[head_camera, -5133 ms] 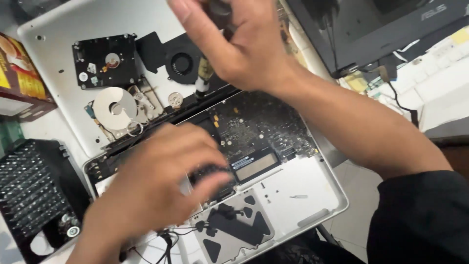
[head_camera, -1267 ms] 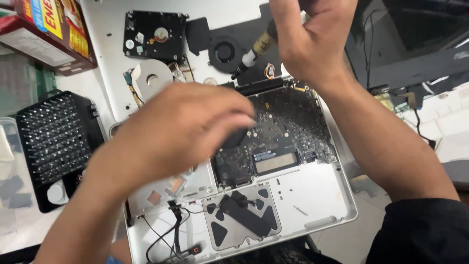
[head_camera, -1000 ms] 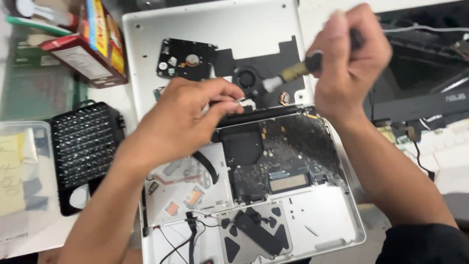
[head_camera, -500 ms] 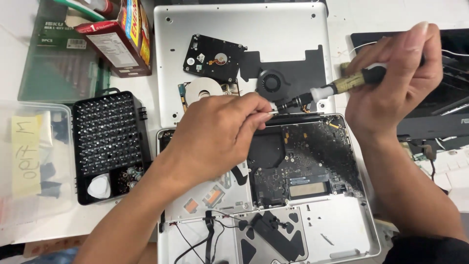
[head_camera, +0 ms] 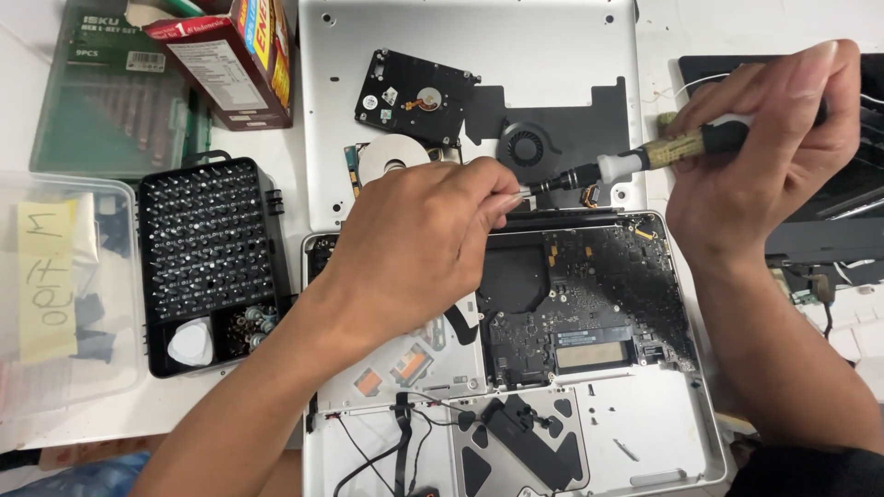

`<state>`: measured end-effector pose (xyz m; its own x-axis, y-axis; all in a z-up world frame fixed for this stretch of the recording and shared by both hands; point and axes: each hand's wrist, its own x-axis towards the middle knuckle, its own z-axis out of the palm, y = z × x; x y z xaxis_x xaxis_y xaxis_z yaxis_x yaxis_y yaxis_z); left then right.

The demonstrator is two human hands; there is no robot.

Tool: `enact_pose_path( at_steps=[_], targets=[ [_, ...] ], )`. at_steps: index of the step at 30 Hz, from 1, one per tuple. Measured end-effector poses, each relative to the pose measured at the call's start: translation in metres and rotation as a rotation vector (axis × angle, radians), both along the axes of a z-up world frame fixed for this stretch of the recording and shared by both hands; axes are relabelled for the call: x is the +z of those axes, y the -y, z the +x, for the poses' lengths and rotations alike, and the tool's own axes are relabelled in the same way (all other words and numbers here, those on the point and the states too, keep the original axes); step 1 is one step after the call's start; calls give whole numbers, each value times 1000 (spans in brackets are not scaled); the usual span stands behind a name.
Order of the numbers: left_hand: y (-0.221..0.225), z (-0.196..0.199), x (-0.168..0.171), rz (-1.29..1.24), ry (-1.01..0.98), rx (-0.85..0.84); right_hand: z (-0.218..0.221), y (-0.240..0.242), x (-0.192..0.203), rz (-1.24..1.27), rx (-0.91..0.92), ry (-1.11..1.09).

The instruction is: Disassembling a laptop by unscrewing multiple small screws from the motherboard using a precision screwdriver.

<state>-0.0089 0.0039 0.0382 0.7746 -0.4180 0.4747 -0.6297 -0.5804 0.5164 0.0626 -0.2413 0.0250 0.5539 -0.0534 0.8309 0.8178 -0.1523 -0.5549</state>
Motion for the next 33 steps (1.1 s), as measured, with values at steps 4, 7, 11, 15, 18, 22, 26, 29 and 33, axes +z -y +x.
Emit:
enact_pose_path(
  at_steps=[4, 7, 11, 15, 18, 22, 26, 29, 33],
  targets=[
    [-1, 2, -7, 11, 43, 16, 0, 1, -4, 12, -8, -24],
    [1, 3, -8, -28, 59, -1, -1, 2, -4, 3, 43, -42],
    [1, 3, -7, -49, 101, 21, -3, 1, 0, 17, 28, -53],
    [-1, 6, -10, -6, 252, 64, -9, -5, 7, -60, 14, -110],
    [-2, 8, -14, 27, 293, 72, -11, -8, 8, -97, -5, -113],
    [-1, 9, -15, 5, 322, 65, -12, -8, 9, -70, 13, -139],
    [-1, 8, -15, -20, 320, 77, -11, -5, 7, -97, -14, -119],
    [-1, 9, -16, -11, 322, 79, -12, -8, 8, -92, -28, -143],
    [1, 9, -17, -34, 317, 55, -10, -5, 7, -97, -13, -148]
  ],
)
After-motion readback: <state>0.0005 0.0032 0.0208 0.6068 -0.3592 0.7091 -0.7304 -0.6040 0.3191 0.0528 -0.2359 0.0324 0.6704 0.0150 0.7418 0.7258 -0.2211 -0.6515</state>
